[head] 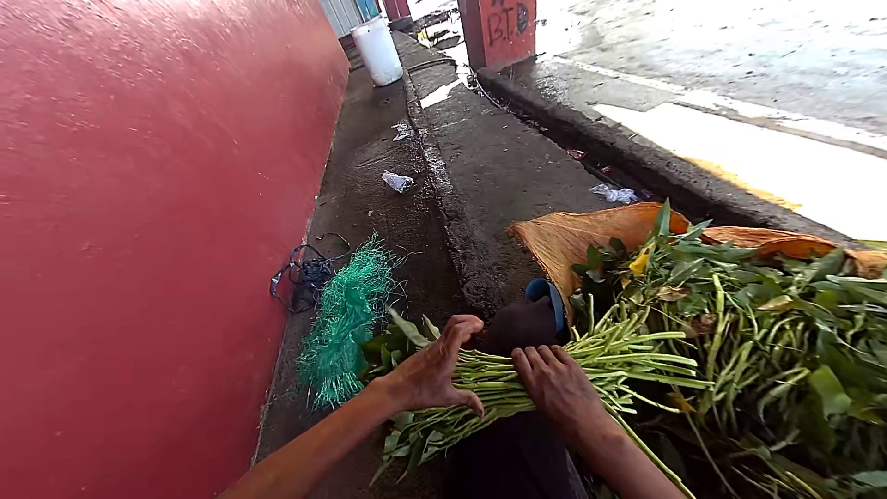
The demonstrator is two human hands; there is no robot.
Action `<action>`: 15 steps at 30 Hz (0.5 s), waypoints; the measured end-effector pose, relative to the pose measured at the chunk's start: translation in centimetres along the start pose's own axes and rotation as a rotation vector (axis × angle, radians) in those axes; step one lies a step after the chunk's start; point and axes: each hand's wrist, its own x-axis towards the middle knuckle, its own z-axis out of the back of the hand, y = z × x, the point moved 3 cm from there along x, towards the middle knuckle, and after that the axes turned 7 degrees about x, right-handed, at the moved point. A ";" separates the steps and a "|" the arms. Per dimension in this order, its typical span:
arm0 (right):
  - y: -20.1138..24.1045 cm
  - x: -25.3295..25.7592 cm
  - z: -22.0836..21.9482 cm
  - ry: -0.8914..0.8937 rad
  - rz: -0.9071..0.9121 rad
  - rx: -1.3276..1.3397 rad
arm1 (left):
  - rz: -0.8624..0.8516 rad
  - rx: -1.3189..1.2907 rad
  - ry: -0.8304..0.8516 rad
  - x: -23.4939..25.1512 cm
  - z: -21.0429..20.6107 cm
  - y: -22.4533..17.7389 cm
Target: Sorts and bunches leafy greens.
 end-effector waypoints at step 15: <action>1.0 0.7 0.6 0.118 -0.052 0.031 | 0.223 0.869 -0.196 -6.7 -4.2 -1.3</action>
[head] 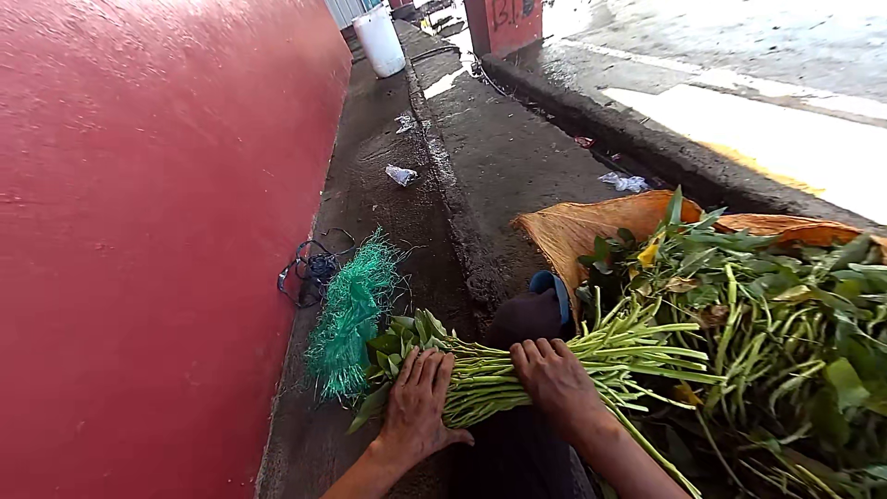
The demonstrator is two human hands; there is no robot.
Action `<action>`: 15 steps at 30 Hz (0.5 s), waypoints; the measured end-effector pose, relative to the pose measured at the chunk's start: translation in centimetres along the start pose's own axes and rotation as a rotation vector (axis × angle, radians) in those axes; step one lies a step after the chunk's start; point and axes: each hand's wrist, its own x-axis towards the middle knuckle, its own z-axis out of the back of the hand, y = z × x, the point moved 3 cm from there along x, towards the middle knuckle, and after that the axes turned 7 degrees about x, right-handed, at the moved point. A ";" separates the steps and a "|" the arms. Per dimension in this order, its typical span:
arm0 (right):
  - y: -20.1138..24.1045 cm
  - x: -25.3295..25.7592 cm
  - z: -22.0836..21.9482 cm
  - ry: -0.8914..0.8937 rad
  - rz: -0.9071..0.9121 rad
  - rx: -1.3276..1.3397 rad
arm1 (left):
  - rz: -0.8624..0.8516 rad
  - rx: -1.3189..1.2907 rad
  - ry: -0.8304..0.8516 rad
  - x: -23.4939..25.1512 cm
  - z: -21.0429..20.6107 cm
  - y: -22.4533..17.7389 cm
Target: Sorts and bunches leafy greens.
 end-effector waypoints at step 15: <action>-1.6 2.6 2.3 0.625 -0.147 0.098 | -0.112 -0.205 0.891 6.9 0.5 0.9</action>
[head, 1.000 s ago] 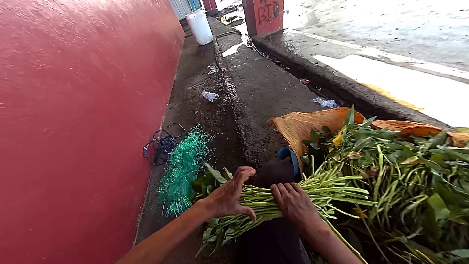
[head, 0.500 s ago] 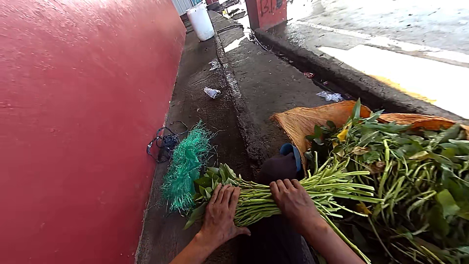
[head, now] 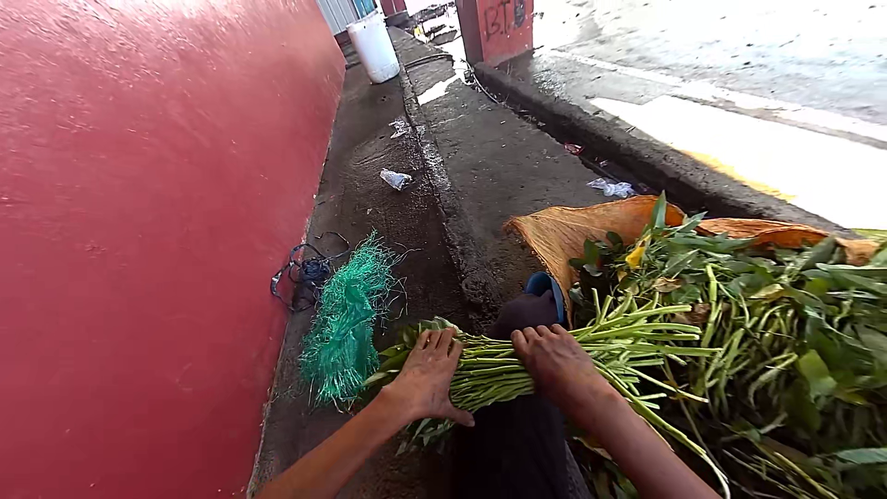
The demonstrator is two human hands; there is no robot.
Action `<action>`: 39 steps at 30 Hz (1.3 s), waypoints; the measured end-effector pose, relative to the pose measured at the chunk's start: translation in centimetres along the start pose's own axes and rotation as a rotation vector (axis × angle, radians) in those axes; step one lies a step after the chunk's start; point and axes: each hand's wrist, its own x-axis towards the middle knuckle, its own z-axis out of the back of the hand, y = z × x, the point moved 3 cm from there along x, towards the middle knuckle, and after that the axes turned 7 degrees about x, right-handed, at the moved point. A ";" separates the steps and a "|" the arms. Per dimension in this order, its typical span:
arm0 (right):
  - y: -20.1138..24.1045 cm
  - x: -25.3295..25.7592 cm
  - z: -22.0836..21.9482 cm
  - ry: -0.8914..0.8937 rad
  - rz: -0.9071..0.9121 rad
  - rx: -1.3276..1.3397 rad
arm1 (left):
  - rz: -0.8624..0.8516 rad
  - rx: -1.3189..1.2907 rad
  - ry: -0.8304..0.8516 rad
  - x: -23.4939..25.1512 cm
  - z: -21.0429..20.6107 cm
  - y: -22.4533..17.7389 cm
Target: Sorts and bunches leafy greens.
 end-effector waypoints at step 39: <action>-5.6 -8.3 6.7 0.018 -0.236 0.041 | 0.112 0.044 -0.818 3.1 -0.2 -10.3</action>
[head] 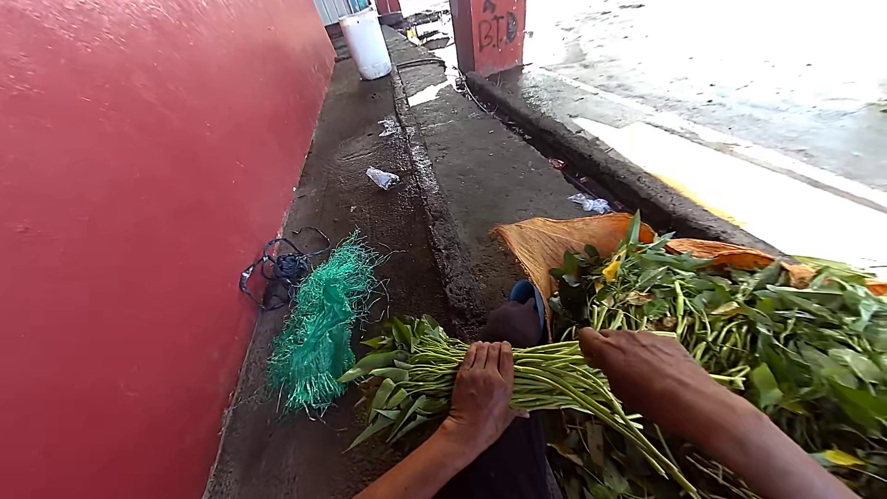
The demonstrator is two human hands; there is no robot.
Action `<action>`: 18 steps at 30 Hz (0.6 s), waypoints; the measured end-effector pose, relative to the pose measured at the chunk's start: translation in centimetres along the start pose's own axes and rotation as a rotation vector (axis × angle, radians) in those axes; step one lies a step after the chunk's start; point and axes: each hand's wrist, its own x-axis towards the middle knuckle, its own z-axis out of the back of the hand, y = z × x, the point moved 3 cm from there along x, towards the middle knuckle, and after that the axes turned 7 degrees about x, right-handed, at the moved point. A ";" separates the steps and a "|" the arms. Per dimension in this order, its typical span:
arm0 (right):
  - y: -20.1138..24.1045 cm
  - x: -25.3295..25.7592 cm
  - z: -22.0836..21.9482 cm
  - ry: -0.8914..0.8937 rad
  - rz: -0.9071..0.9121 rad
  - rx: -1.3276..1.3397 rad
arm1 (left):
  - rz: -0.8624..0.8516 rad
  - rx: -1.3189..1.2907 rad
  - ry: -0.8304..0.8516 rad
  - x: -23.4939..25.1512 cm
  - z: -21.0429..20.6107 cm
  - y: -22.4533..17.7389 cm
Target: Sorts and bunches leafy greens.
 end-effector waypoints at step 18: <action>-5.2 2.0 -4.9 -0.935 0.721 -0.225 | 0.032 -0.339 0.091 0.4 -0.3 2.6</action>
